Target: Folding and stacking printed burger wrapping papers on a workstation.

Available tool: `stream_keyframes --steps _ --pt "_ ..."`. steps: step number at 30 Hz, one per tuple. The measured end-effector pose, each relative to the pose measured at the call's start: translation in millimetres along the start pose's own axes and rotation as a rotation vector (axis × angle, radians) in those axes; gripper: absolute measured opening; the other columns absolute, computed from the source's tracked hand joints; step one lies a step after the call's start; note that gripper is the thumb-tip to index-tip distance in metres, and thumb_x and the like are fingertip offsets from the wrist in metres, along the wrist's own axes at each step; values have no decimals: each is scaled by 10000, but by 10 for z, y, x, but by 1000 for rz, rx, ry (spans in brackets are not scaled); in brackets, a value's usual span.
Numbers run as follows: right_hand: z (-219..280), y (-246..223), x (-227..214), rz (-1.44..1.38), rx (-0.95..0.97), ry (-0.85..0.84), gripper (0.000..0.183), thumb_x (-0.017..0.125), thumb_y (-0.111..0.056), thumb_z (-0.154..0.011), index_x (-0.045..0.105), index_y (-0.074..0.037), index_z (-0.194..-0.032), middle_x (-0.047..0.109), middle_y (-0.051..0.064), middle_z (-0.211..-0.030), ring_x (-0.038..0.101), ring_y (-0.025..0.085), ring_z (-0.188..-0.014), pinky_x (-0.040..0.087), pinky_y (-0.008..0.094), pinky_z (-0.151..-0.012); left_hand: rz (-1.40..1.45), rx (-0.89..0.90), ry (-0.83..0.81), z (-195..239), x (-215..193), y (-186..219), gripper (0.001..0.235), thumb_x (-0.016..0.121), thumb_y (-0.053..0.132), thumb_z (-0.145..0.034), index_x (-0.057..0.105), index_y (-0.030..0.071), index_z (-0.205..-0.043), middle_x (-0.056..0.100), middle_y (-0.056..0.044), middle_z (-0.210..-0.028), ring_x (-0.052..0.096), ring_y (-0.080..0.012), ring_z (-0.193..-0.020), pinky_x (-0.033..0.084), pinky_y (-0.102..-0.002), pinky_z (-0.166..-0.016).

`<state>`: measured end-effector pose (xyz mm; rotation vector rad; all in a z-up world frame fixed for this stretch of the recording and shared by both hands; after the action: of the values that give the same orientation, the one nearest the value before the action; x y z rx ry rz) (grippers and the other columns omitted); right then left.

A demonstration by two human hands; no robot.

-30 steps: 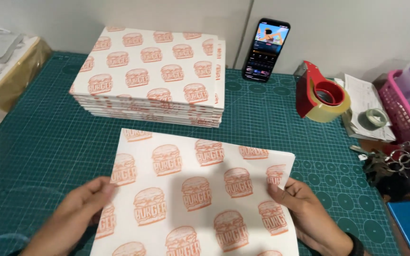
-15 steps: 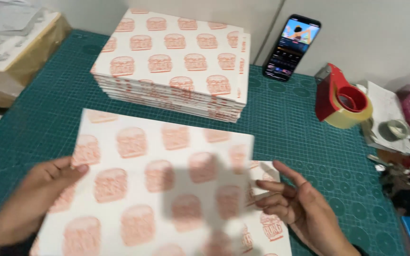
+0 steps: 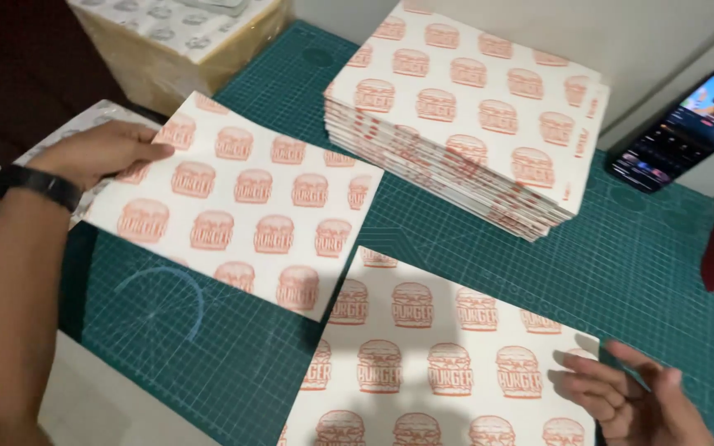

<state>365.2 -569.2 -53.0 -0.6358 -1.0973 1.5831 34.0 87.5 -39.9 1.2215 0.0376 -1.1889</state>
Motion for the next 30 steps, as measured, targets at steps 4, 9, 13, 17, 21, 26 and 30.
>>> stream_keyframes --steps 4,9,13,17,21,26,30 --pt "-67 13 -14 38 -44 7 591 199 -395 -1181 374 99 -1454 479 525 -1340 480 602 -1213 380 630 -1097 -64 -27 -6 -155 -174 -62 405 661 319 -1060 509 126 -738 426 -42 -611 346 -163 -542 267 -327 -527" --pt "-316 186 -258 48 -4 -5 636 171 -435 -1138 316 98 -1454 429 571 -1376 439 671 -1237 347 708 -1101 -169 5 77 24 -128 221 336 564 164 -898 426 55 -611 477 -116 -575 410 -226 -536 285 -368 -540" --pt "-413 277 -454 80 32 16 627 170 -435 -1130 317 88 -1443 439 556 -1394 450 661 -1266 352 698 -1115 -49 49 48 211 1 414 409 504 37 -931 259 99 -610 262 -79 -512 196 -187 -490 176 -376 -485" --pt "-569 405 -813 -3 -225 -140 390 371 -230 -1184 467 76 -1406 554 554 -1259 608 648 -1052 496 596 -899 -42 55 149 96 -61 179 345 563 318 -1110 463 82 -879 412 -92 -573 352 -174 -545 258 -355 -535" --pt "-306 119 -610 89 -389 -2 188 477 -22 -1135 567 69 -1272 669 360 -1163 704 441 -928 584 391 -794 -176 120 254 -54 -147 -40 752 577 465 -1167 442 56 -551 466 -115 -493 449 -212 -532 332 -379 -653" --pt "-215 24 -515 111 -417 54 126 504 -4 -1143 583 42 -1229 681 296 -1119 712 366 -919 607 362 -792 -85 -56 301 221 -52 115 267 623 286 -1106 670 56 -980 456 -51 -665 399 -169 -649 277 -326 -629" --pt "-140 -19 -417 165 -393 107 125 497 6 -1153 562 76 -1232 669 310 -1129 686 384 -909 597 406 -800 -69 -43 344 149 -67 47 186 670 271 -1053 716 98 -1105 467 -25 -706 388 -140 -649 258 -296 -583"
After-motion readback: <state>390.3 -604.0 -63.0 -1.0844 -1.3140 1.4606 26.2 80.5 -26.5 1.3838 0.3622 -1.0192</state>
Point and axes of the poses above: each hand's wrist, its own z-axis away from the middle knuckle, its own x-axis out of the palm, y = z × x, the point moved 7 cm from there along -z, towards the middle knuckle
